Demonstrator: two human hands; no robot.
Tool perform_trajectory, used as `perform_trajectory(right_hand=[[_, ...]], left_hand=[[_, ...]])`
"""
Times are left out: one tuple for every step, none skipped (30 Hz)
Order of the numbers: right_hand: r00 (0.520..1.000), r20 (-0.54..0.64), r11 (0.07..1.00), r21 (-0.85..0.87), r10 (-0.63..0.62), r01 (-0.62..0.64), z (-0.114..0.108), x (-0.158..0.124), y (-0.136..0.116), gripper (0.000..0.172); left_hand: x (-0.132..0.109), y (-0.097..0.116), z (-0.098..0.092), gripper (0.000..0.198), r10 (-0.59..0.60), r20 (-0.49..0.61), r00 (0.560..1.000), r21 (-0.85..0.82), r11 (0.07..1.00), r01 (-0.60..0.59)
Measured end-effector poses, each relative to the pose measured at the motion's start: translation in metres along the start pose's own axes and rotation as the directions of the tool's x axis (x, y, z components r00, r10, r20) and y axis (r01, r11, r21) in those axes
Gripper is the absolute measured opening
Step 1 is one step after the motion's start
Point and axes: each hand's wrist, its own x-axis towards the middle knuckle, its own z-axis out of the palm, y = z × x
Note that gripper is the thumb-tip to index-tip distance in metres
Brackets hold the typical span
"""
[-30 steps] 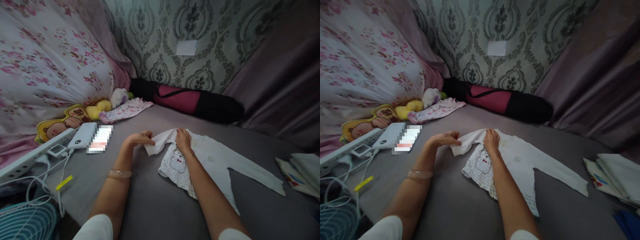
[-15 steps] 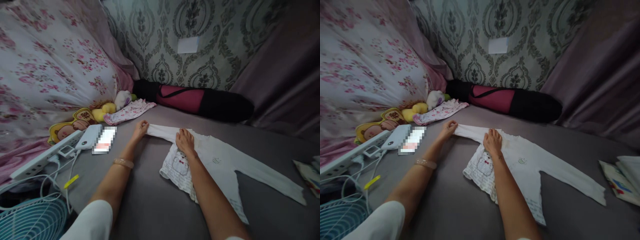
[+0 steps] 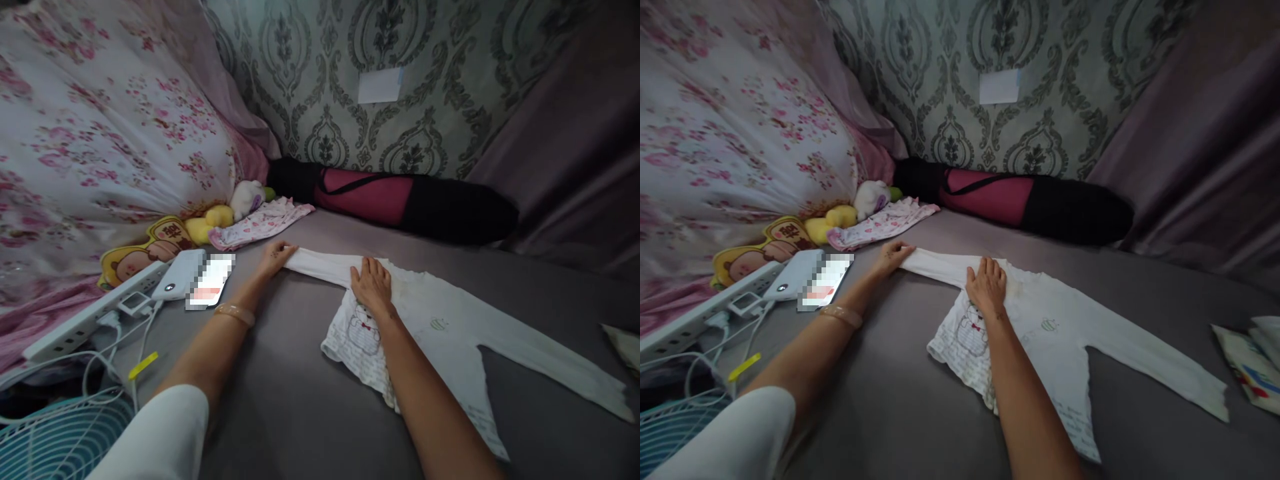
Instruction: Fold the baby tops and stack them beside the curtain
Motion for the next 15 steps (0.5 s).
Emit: perform_trajectory(right_hand=[[1.000, -0.003, 1.000, -0.001, 0.001, -0.001, 0.001, 0.000, 0.000, 0.053], [1.000, -0.006, 1.000, -0.002, 0.002, -0.002, 0.002, 0.001, 0.001, 0.053], [1.000, -0.008, 1.000, -0.003, 0.002, -0.002, 0.003, 0.001, 0.001, 0.054], [1.000, -0.009, 1.000, -0.005, 0.002, -0.003, 0.004, 0.001, 0.001, 0.054], [1.000, -0.009, 1.000, -0.007, 0.003, -0.003, 0.005, 0.001, 0.001, 0.054], [1.000, -0.007, 1.000, -0.009, 0.003, -0.003, 0.005, 0.001, 0.002, 0.055], [1.000, -0.005, 1.000, -0.010, 0.002, -0.002, 0.005, 0.001, 0.002, 0.055], [1.000, -0.004, 1.000, -0.010, 0.003, -0.003, 0.005, 0.001, 0.002, 0.055], [1.000, -0.001, 1.000, -0.010, 0.006, -0.006, 0.005, 0.001, 0.002, 0.056], [1.000, 0.004, 1.000, -0.009, 0.010, -0.010, 0.004, 0.001, 0.002, 0.057], [1.000, 0.010, 1.000, -0.009, 0.013, -0.013, 0.004, 0.000, 0.002, 0.057], [1.000, 0.016, 1.000, -0.010, 0.015, -0.015, 0.003, 0.000, 0.002, 0.057], [1.000, 0.022, 1.000, -0.012, 0.016, -0.015, 0.002, 0.000, 0.001, 0.057], [1.000, 0.027, 1.000, -0.014, 0.015, -0.015, 0.002, 0.000, 0.001, 0.056], [1.000, 0.029, 1.000, -0.016, 0.013, -0.012, 0.001, -0.001, 0.001, 0.055]], left_hand=[[0.001, 0.000, 0.000, 0.026, 0.026, -0.027, 0.999, 0.044, 0.999, -0.025], [0.001, 0.001, 0.000, 0.025, 0.065, -0.051, 0.997, 0.102, 0.993, -0.059], [0.002, 0.003, 0.000, 0.024, 0.108, -0.058, 0.992, 0.163, 0.982, -0.097], [0.002, 0.005, -0.001, 0.022, 0.143, -0.050, 0.989, 0.219, 0.967, -0.128], [0.003, 0.007, -0.001, 0.021, 0.160, -0.034, 0.987, 0.265, 0.953, -0.145], [0.004, 0.010, -0.002, 0.021, 0.158, -0.018, 0.987, 0.304, 0.942, -0.145], [0.005, 0.012, -0.002, 0.021, 0.141, -0.006, 0.990, 0.341, 0.931, -0.131], [0.006, 0.013, -0.002, 0.020, 0.119, 0.001, 0.993, 0.374, 0.921, -0.111], [0.008, 0.014, -0.001, 0.020, 0.100, 0.012, 0.995, 0.401, 0.911, -0.096], [0.010, 0.014, 0.000, 0.020, 0.085, 0.023, 0.996, 0.422, 0.903, -0.087], [0.012, 0.013, 0.001, 0.020, 0.074, 0.035, 0.997, 0.435, 0.897, -0.082], [0.014, 0.012, 0.003, 0.020, 0.066, 0.044, 0.997, 0.443, 0.893, -0.078], [0.016, 0.010, 0.004, 0.019, 0.061, 0.050, 0.997, 0.443, 0.893, -0.077], [0.018, 0.007, 0.006, 0.018, 0.062, 0.055, 0.997, 0.431, 0.899, -0.079], [0.020, 0.004, 0.008, 0.016, 0.069, 0.056, 0.996, 0.411, 0.907, -0.086]])
